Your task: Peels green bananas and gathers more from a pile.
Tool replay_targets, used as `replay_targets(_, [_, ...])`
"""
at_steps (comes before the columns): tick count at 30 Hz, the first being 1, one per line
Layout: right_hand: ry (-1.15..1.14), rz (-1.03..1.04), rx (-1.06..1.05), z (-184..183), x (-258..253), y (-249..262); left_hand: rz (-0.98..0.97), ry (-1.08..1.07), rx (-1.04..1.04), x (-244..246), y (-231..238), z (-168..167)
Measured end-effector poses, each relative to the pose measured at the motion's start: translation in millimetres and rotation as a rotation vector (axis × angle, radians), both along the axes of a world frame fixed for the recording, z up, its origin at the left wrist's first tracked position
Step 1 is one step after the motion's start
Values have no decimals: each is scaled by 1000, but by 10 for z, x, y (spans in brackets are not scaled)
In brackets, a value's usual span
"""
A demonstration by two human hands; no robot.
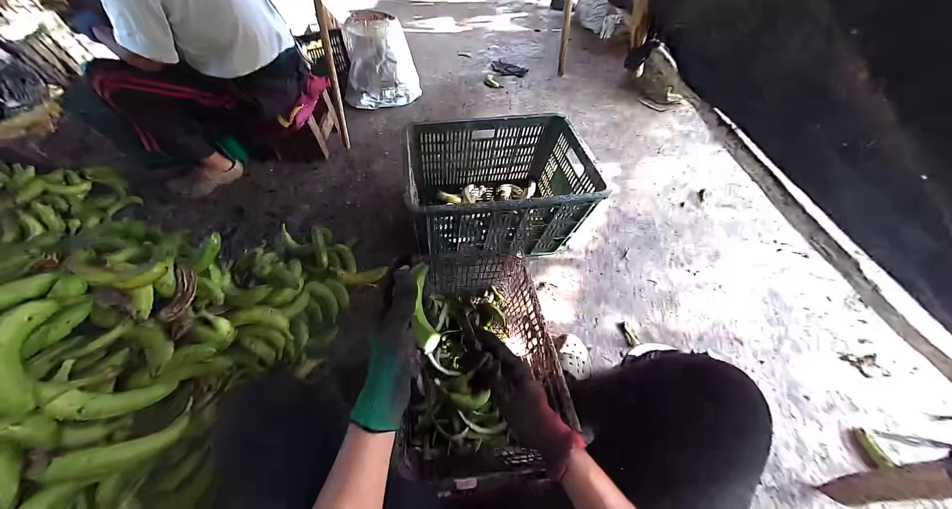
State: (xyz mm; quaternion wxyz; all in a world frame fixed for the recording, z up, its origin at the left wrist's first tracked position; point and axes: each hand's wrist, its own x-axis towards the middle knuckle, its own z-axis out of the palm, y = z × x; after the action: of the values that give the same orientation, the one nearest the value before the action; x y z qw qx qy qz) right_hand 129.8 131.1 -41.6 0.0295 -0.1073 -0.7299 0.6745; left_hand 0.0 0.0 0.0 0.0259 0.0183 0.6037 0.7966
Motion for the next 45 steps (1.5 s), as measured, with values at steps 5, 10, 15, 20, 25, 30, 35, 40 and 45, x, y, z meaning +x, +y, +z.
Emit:
replay_targets(5, [207, 44, 579, -33, -319, 153, -85, -227, 186, 39, 99, -107])
replay_targets(10, [88, -429, 839, 7, -779, 209, -32, -349, -10, 221, 152, -126])
replay_targets(15, [49, -36, 426, -31, -378, 117, -19, -207, -49, 51, -58, -197])
replay_targets(20, [54, -258, 827, 6, -569, 153, -216, -340, -107, 246, 41, -275])
replay_targets(25, [7, -277, 607, -72, -588, 223, -51, -227, -134, 183, 55, -315])
replay_targets(30, [75, -141, 584, -244, -319, -26, -81, -148, -152, 92, 72, -294])
replay_targets(35, [-102, -220, 476, -146, -743, 296, -211, -221, -279, 322, 129, -399])
replay_targets(40, [-2, -194, 292, -509, -209, -265, 308, 13, 149, 17, 256, -479])
replay_targets(45, [-19, -125, 544, -356, -550, 72, 155, -88, -45, 226, 300, -307])
